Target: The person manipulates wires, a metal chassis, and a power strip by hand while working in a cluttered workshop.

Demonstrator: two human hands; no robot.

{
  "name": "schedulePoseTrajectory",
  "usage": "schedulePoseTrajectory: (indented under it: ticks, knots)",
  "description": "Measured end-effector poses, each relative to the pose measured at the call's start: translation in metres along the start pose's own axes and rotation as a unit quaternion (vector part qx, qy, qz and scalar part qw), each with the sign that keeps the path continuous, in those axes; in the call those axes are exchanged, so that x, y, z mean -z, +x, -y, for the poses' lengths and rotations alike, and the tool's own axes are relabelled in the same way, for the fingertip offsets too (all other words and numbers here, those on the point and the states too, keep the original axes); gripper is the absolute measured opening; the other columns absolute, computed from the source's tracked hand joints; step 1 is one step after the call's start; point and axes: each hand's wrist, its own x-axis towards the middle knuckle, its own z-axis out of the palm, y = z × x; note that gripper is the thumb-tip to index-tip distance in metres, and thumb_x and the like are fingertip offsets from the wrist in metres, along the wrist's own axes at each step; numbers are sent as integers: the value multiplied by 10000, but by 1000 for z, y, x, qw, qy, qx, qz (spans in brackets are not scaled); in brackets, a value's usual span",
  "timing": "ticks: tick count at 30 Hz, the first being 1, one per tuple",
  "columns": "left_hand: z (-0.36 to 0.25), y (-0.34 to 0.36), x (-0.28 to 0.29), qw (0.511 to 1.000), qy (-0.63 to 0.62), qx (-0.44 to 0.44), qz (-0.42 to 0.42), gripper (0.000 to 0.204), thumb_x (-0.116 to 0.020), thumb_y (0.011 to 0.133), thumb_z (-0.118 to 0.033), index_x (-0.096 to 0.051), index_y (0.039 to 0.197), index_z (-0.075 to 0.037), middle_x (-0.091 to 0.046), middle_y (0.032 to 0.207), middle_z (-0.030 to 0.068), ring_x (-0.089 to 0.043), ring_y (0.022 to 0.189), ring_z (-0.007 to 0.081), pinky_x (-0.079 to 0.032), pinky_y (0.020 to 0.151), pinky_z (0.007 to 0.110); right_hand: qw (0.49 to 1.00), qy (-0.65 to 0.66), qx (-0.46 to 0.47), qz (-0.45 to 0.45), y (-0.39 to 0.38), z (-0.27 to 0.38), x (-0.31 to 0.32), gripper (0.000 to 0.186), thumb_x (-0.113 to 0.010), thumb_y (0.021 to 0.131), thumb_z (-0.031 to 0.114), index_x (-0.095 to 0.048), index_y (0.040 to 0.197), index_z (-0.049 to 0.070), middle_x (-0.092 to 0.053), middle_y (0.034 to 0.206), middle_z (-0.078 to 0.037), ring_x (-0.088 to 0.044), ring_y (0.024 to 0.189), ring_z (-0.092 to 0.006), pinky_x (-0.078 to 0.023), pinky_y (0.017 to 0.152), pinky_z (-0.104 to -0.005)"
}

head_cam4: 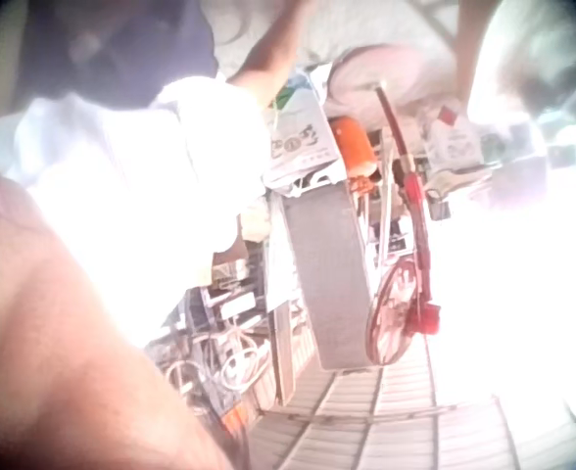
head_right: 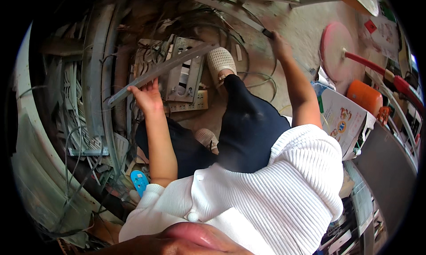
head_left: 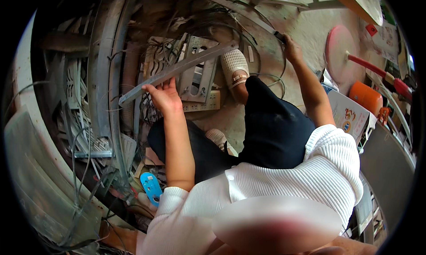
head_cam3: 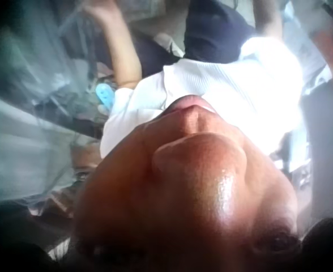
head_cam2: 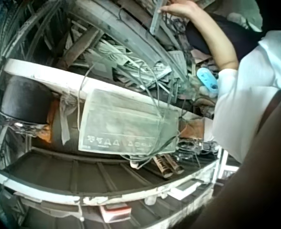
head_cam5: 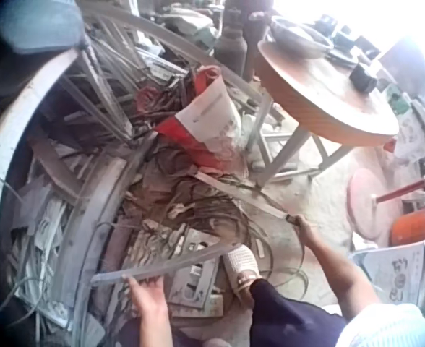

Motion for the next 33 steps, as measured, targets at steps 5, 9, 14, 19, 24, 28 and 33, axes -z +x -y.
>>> schedulePoseTrajectory:
  ticks: [5, 9, 14, 19, 24, 28, 33]
  knots:
    - [-1, 4, 8, 999, -28, 13, -24, 635, -276, 968, -525, -325, 1344, -16, -411, 1337, 164, -464, 1178, 306, -434, 982, 507, 999, -30, -14, 28, 14, -29, -4, 389, -531, 842, 82, -490, 1221, 159, -594, 1142, -177, -572, 1024, -388, -451, 840, -463]
    - [-3, 11, 23, 996, -78, 25, -45, 628, -289, 977, -506, -306, 1349, 0, -392, 1354, 175, -444, 1200, 313, -384, 1011, 529, 994, -88, 42, -57, 26, 15, 2, 402, -579, 833, 121, -505, 1226, 159, -605, 1119, -139, -585, 1001, -368, -450, 848, -451]
    - [-9, 5, 20, 995, -75, 6, -70, 567, -285, 993, -457, -343, 1306, 13, -396, 1337, 189, -423, 1222, 333, -342, 1037, 565, 969, 149, 188, -51, 23, 126, 2, 337, -627, 854, 216, -571, 1178, 141, -633, 1045, -101, -598, 983, -320, -450, 864, -380]
    - [-12, 1, 20, 989, -114, -10, -90, 549, -251, 994, -461, -343, 1295, -11, -427, 1306, 165, -466, 1180, 301, -384, 1024, 537, 623, 670, -144, 378, 3, 213, -2, 551, -520, 943, 398, -473, 1241, -63, -560, 1216, -184, -510, 1193, -290, -401, 1006, -402]
    - [-12, 4, 35, 989, -113, 4, -93, 554, -238, 994, -469, -345, 1308, -25, -446, 1313, 157, -464, 1213, 289, -396, 1018, 504, 489, 759, -240, 358, -8, 236, 7, 791, -455, 877, 608, -348, 1347, -19, -409, 1372, -208, -424, 1268, -300, -373, 1050, -445]
    - [1, 3, 39, 991, -62, 54, -106, 460, -257, 1002, -451, -432, 1197, -74, -532, 1172, 89, -514, 1104, 235, -364, 1005, 482, 455, 760, -133, 446, -2, 227, 12, 614, -569, 888, 464, -428, 1280, 12, -476, 1317, -154, -469, 1221, -277, -411, 1020, -408]
    - [19, -18, 34, 986, -2, 146, -80, 399, -300, 1006, -426, -463, 1186, -109, -538, 1200, 45, -467, 1189, 204, -271, 1038, 500, 541, 734, -154, 380, 18, 195, -10, 345, -551, 933, 182, -505, 1230, 14, -554, 1222, -142, -531, 1139, -256, -431, 1005, -379]
